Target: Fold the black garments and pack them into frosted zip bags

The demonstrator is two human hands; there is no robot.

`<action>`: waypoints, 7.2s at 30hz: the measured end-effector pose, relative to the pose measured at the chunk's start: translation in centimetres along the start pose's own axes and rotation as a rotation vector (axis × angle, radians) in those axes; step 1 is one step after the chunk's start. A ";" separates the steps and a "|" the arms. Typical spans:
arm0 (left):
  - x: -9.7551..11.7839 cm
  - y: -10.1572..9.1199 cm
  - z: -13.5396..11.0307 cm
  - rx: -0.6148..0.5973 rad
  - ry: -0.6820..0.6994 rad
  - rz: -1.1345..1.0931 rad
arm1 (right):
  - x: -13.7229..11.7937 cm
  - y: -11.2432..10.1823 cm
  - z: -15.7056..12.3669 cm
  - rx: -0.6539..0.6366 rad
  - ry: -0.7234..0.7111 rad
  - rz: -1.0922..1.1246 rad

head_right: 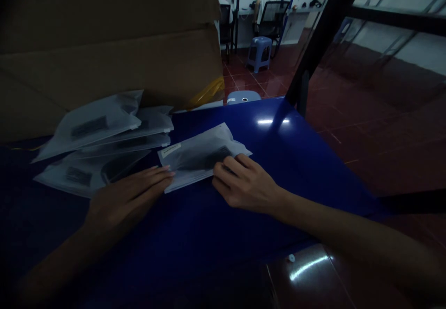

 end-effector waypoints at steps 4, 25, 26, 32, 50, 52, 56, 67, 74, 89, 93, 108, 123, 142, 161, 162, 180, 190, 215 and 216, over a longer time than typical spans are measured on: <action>-0.6 0.3 -0.1 0.009 -0.035 0.107 | 1.5 1.3 -0.6 -0.181 0.106 -0.170; -1.3 3.2 -0.4 -0.248 -0.239 -0.012 | 2.3 2.3 -1.5 -0.255 0.203 -0.080; -1.3 3.5 -0.5 -0.272 -0.226 -0.023 | 1.8 2.4 -1.4 -0.255 0.179 0.006; -1.4 4.2 -0.9 -0.340 -0.160 -0.078 | 0.0 4.0 -1.2 -0.329 0.095 0.338; -0.5 4.1 -0.8 -0.368 -0.073 -0.206 | 1.9 5.1 -2.1 -0.452 0.239 0.321; -0.5 4.2 -0.9 -0.382 -0.073 -0.206 | 2.7 5.5 -2.4 -0.471 0.253 0.304; -0.5 4.3 -0.9 -0.402 -0.069 -0.182 | 3.8 6.1 -2.6 -0.508 0.265 0.252; -0.6 4.2 -0.9 -0.420 -0.072 -0.194 | 12.5 8.8 -7.3 -0.676 0.506 0.083; -0.5 4.0 -0.9 -0.399 -0.082 -0.221 | 11.9 8.6 -6.3 -0.579 0.515 0.154; -0.6 4.2 -0.8 -0.380 -0.039 -0.205 | -1.0 4.8 -1.6 -0.603 0.114 0.814; -0.6 4.1 -0.8 -0.374 -0.034 -0.200 | -1.0 4.9 -1.6 -0.605 0.112 0.825; -0.7 4.2 -1.0 -0.370 -0.070 -0.253 | -0.9 4.9 -1.5 -0.588 0.110 0.818; -0.9 3.2 -0.5 -0.273 -0.086 -0.076 | -0.9 5.0 -1.5 -0.619 0.087 0.799; -6.0 -0.7 -0.1 -0.005 -0.558 0.194 | -0.7 4.9 -1.6 -0.623 0.085 0.817; 2.2 1.2 1.8 -0.065 -0.014 0.007 | -1.6 -0.4 -0.3 0.122 -0.032 0.225; 2.4 1.1 1.8 -0.066 0.002 -0.017 | -1.4 -0.6 -0.2 0.149 -0.017 0.205; 5.9 -1.3 1.8 0.033 0.235 -0.339 | -3.3 -2.6 -0.5 0.361 -0.391 0.554; 6.8 -1.7 1.6 0.064 0.262 -0.320 | -4.4 -1.9 -0.4 0.387 -0.410 0.556; 0.5 -1.0 1.2 0.114 0.126 0.122 | 0.5 0.7 -1.2 -0.333 -0.181 0.245; 0.4 -1.0 1.1 0.110 0.126 0.136 | 0.6 1.1 -1.4 -0.383 -0.168 0.247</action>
Point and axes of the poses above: each hand's wrist, its own z-axis towards the middle knuckle, its own y-axis out of the palm, x = y × z, the point moved 6 cm from there along z, towards the middle knuckle, and after that the axes turned 3 degrees about -z, right-handed, at the moved point
